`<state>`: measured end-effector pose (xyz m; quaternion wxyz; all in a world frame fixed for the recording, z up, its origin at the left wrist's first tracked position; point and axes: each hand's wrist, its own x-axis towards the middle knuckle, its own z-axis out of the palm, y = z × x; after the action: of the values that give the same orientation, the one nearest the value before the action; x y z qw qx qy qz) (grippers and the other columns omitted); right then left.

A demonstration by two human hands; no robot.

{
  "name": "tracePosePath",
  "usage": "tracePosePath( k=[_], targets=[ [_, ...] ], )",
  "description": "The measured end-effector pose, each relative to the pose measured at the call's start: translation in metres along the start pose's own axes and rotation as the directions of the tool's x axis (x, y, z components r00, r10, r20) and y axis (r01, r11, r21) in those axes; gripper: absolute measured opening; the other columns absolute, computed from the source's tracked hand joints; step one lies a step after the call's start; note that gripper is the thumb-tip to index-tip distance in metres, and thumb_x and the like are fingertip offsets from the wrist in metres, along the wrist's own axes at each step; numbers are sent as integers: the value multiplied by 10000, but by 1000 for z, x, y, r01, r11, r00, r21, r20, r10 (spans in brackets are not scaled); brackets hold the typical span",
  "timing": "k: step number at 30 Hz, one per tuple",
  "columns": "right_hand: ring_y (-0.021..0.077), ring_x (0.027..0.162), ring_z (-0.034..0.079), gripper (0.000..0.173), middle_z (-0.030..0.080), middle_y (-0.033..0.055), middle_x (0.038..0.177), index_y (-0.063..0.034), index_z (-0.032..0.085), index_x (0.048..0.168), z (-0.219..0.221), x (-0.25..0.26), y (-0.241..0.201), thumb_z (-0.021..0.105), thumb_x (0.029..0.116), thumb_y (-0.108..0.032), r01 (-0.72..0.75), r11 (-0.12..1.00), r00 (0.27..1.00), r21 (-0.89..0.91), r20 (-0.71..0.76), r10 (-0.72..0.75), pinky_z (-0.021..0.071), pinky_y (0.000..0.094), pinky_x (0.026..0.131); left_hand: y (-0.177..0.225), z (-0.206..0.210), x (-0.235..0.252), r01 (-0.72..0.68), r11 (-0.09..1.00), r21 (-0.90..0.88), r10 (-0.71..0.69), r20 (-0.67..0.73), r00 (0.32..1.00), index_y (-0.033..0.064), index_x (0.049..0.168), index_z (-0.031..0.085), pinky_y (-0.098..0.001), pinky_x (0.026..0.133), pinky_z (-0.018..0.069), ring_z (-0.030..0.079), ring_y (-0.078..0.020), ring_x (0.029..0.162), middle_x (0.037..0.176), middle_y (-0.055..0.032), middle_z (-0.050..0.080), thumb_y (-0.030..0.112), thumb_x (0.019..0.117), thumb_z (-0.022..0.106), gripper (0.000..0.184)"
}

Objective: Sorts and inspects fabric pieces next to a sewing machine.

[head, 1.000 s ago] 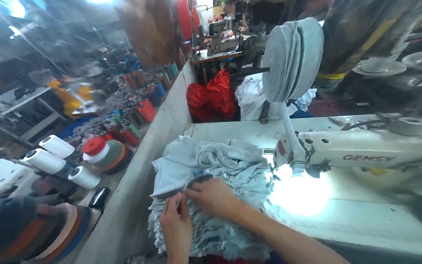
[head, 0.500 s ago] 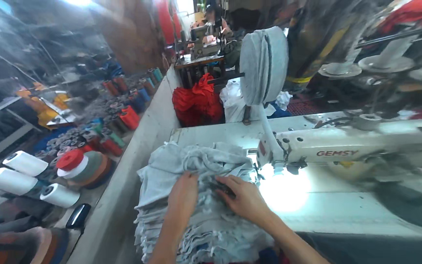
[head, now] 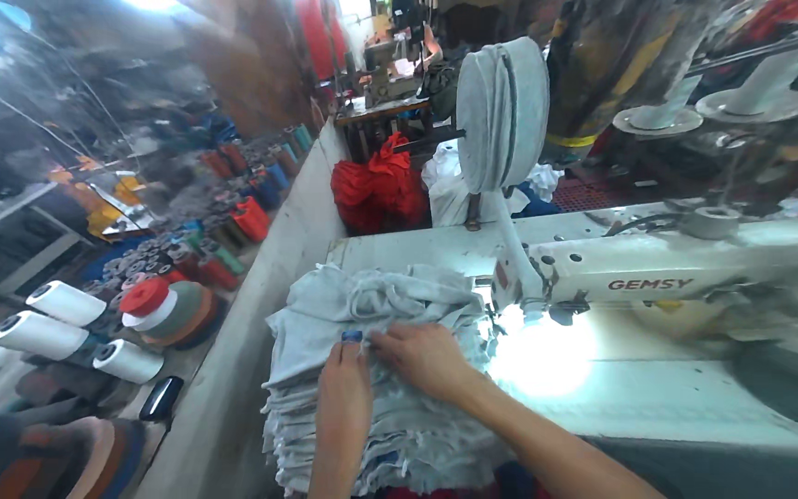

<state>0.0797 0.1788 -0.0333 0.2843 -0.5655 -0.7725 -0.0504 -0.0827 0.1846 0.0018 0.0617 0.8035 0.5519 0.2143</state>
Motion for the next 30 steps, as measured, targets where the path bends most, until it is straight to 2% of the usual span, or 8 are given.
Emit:
tracePosePath(
  k=[11,14,16,18,21,23,27,30],
  targets=[
    [279,697,694,261,707,72,906,-197,722,1187,1,7,8,537,1045,-314,136,990,983,34,121,-139,558,490,562,-25,32,-18,-20,977,-214,-33,-241,970,21,1033,745,-385,783,615,720,-219,852,993,-129,719,145,983,652,162],
    [297,815,722,386,724,87,1080,-177,682,1292,-7,21,7,604,1007,-425,1,996,977,93,213,-21,582,528,657,-37,35,-22,18,972,-236,-76,-241,967,20,1026,743,-388,749,613,710,-212,808,963,-124,715,148,978,658,161],
    [347,1031,705,346,715,126,1191,-128,685,1285,-15,42,13,649,966,-256,-139,973,928,184,366,63,553,606,844,-42,40,-29,83,956,-282,-140,-188,972,29,1035,747,-397,761,613,717,-205,809,981,-119,733,142,974,662,155],
    [347,1086,690,333,727,143,1166,-108,696,1281,-14,65,34,617,963,-168,-276,931,910,241,379,172,529,617,925,-42,49,-39,133,941,-312,-194,-173,966,25,1055,747,-415,780,615,724,-217,830,998,-126,736,155,979,664,172],
    [363,975,703,288,728,153,1032,-117,687,1226,12,82,80,588,1009,-280,-453,877,873,158,278,401,543,625,831,-44,67,-49,99,937,-335,-194,-263,945,21,1039,747,-385,764,623,726,-197,818,963,-117,735,150,968,678,162],
    [395,1022,691,378,713,187,1071,-89,646,1252,31,74,91,561,1017,-372,-519,847,827,114,316,464,530,642,862,-50,69,-51,90,920,-382,-199,-254,947,37,1038,747,-333,741,623,715,-144,794,952,-80,734,165,974,672,161],
    [383,1008,714,418,730,170,1130,-103,626,1340,37,54,78,539,1026,-365,-484,873,859,62,224,461,545,616,850,-65,47,-46,149,849,-507,-265,-163,950,39,1060,730,-305,670,630,707,-102,722,911,-49,729,172,978,668,168],
    [372,951,716,385,733,162,1072,-96,655,1281,40,50,80,542,1016,-350,-467,880,876,85,179,447,548,603,800,-67,24,-33,104,929,-354,-197,-236,952,46,1031,748,-291,696,613,695,-107,753,944,-62,722,160,979,660,153]
  ],
)
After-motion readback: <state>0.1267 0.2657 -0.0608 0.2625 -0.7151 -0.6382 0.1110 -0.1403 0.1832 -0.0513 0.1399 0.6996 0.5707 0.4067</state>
